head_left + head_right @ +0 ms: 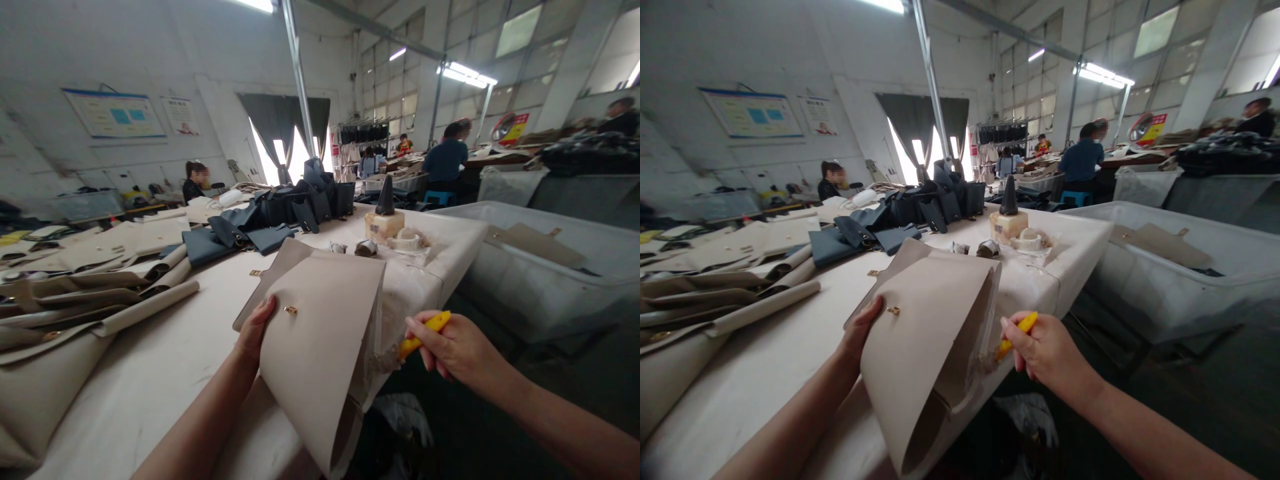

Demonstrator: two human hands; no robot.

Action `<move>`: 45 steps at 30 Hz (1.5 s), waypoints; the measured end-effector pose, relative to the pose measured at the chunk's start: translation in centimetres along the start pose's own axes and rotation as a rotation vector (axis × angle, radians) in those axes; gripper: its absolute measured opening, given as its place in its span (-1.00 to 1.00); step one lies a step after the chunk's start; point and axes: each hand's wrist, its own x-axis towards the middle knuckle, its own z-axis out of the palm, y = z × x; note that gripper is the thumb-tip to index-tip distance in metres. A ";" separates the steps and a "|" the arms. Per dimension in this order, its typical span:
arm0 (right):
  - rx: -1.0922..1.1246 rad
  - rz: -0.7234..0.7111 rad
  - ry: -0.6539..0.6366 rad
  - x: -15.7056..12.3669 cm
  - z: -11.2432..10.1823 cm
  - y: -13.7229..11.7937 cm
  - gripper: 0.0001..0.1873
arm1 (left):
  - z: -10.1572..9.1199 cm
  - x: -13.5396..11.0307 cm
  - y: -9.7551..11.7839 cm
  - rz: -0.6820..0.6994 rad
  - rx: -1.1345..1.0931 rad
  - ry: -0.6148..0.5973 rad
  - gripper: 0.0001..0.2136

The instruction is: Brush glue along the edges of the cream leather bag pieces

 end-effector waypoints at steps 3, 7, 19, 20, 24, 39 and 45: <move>-0.012 -0.092 0.175 2.6 -0.8 0.5 -0.52 | -0.1 0.0 0.0 0.002 0.027 -0.007 -0.69; 0.034 -0.053 0.342 7.1 -1.9 1.9 -0.53 | 0.2 -0.3 0.1 0.013 0.036 -0.011 -0.68; 0.092 0.050 0.181 -3.2 -1.5 1.6 -0.49 | 0.3 0.5 0.9 -0.020 0.122 -0.075 -0.81; 0.121 0.046 0.248 -3.4 -1.9 1.9 -0.50 | 0.5 1.0 1.6 -0.047 0.176 -0.115 -0.81; 0.310 0.075 0.490 -4.3 -3.4 3.4 -0.61 | 3.0 4.2 5.0 -0.248 0.449 -0.284 -0.78; 0.618 0.204 0.862 -7.2 -4.9 4.5 -0.48 | 17.4 13.5 9.5 -0.027 0.714 -0.236 -0.83; 0.638 0.209 0.882 -7.1 -5.6 4.4 -0.47 | 18.1 8.7 15.4 0.347 0.609 -0.527 -0.84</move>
